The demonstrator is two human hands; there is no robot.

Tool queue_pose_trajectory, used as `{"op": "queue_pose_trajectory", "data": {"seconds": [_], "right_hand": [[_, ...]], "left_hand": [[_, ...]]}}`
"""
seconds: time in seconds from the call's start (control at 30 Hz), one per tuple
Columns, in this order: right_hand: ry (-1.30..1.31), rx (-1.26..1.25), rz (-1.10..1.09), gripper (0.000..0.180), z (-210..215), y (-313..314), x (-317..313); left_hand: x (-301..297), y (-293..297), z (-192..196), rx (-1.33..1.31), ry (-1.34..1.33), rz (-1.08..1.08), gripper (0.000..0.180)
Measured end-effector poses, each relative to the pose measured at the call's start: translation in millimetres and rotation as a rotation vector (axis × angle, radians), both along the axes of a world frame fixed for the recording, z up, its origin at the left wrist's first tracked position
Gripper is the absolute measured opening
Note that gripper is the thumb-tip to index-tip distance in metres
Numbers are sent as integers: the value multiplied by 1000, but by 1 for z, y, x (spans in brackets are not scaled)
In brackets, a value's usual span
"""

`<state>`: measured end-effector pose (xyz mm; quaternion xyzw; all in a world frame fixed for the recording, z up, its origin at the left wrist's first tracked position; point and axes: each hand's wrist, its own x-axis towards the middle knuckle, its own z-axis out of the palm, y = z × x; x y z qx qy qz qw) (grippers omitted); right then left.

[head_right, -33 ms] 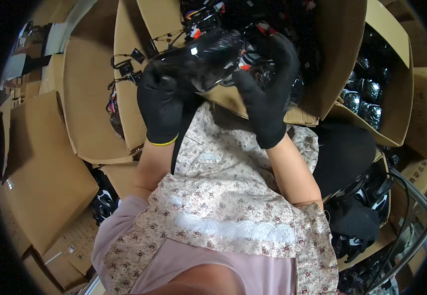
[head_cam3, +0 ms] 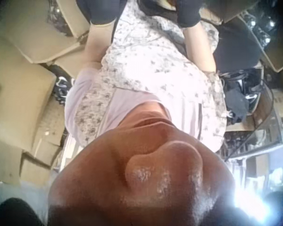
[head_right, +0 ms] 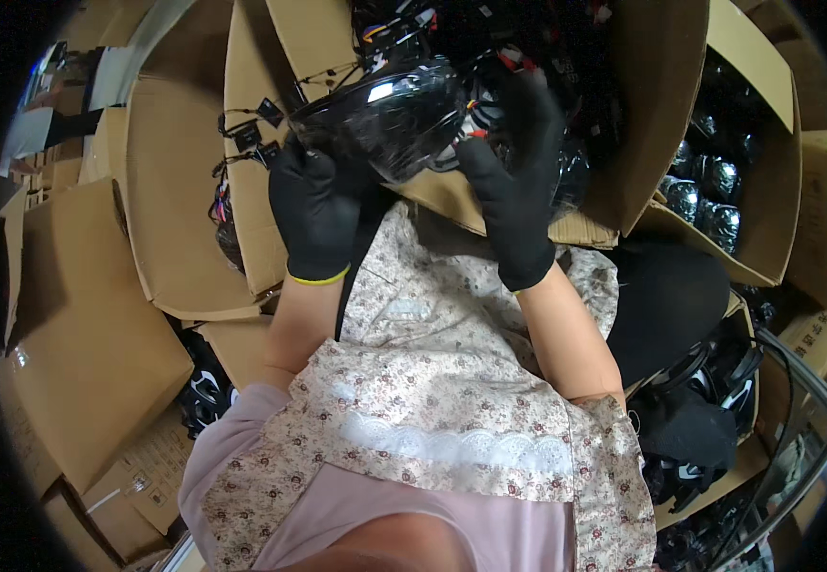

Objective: Inspecting black plastic car light components and sorting them between boxes.

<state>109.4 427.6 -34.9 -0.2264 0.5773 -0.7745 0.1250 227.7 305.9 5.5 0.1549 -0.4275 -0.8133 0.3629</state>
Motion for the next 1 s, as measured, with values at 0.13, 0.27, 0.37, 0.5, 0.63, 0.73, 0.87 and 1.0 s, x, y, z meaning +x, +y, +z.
{"op": "queue_pose_trajectory", "data": {"seconds": [0.13,0.27,0.37,0.5,0.63,0.73,0.87,1.0], "right_hand": [[-359,21,244,42,-11,2,5],[-399,-101,258,38,-16,9,-3],[-217,48,202,36,-13,10,-8],[-81,35,266,36,-10,14,-5],[-81,63,235,37,-12,14,2],[-136,57,209,35,-14,11,7],[357,49,-80,50,-14,-3,-10],[-206,64,205,59,-28,7,0]], "left_hand": [[4,2,-18,-254,-234,79,34],[13,-3,-25,-467,-520,-14,54],[1,-17,-7,-827,-391,51,58],[-14,-31,1,-1070,-435,-272,47],[-14,-22,-14,-883,-514,-340,38],[-11,-13,-24,-798,-486,-249,36],[-6,-11,-36,-579,-404,-153,39],[-5,-9,-46,-207,-268,-135,47]]}}
